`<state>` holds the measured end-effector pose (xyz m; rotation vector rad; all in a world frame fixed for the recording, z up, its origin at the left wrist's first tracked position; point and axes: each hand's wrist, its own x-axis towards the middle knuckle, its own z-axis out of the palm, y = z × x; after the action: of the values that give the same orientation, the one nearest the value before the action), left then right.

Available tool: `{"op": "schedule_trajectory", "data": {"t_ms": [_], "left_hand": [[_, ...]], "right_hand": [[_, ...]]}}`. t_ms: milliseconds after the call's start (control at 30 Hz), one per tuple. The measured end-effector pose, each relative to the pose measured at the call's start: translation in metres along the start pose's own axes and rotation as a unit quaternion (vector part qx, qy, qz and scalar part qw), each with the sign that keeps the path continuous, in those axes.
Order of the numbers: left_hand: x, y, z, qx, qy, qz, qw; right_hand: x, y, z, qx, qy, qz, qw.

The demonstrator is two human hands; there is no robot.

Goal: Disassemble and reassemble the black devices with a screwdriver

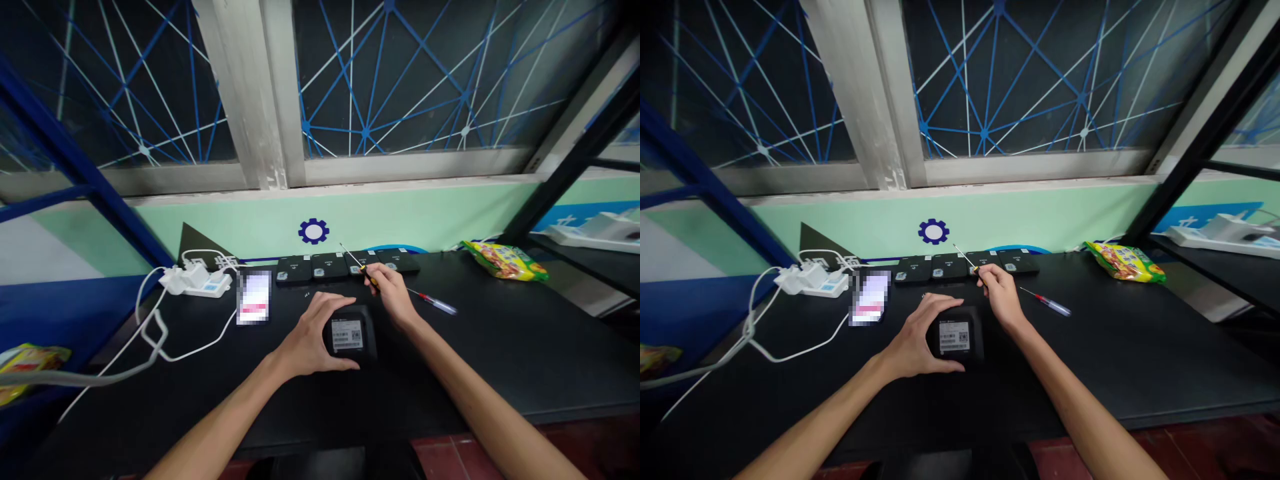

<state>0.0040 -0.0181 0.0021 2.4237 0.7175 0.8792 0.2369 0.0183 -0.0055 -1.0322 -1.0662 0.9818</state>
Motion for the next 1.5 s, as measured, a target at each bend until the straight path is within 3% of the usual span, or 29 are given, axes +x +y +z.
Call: {"op": "schedule_trajectory", "data": {"t_ms": [100,200,433,500,767,1100,1233,1367,1500], "left_hand": [[-0.001,0.000,0.001,-0.010,0.020,0.012,1.000],[-0.001,0.000,0.002,-0.018,0.027,0.006,0.999],[-0.002,-0.007,0.006,-0.034,0.025,-0.027,0.999],[-0.002,-0.008,0.007,-0.037,0.023,-0.039,0.998],[0.000,-0.013,0.008,-0.058,0.016,-0.124,0.990],[0.000,-0.013,0.008,-0.045,-0.015,-0.185,0.982],[-0.002,-0.016,0.011,-0.012,-0.015,-0.192,0.981],[-0.001,-0.014,0.014,0.068,0.015,-0.159,0.985],[0.001,-0.011,0.009,0.120,0.044,-0.138,0.982]], "right_hand": [[-0.004,-0.004,-0.014,-0.098,-0.082,-0.023,0.991],[-0.009,-0.006,-0.031,-0.292,-0.133,-0.102,0.941],[-0.009,0.009,-0.066,-0.532,-0.152,-0.141,0.821],[-0.008,0.014,-0.072,-0.554,-0.159,-0.149,0.803],[-0.009,0.024,-0.072,-0.601,-0.134,-0.184,0.766],[-0.011,0.020,-0.076,-0.596,-0.106,-0.197,0.771],[-0.010,0.009,-0.094,-0.614,-0.069,-0.197,0.761],[-0.014,0.005,-0.128,-0.649,-0.042,-0.181,0.738],[-0.022,0.008,-0.159,-0.645,-0.039,-0.164,0.746]]}}
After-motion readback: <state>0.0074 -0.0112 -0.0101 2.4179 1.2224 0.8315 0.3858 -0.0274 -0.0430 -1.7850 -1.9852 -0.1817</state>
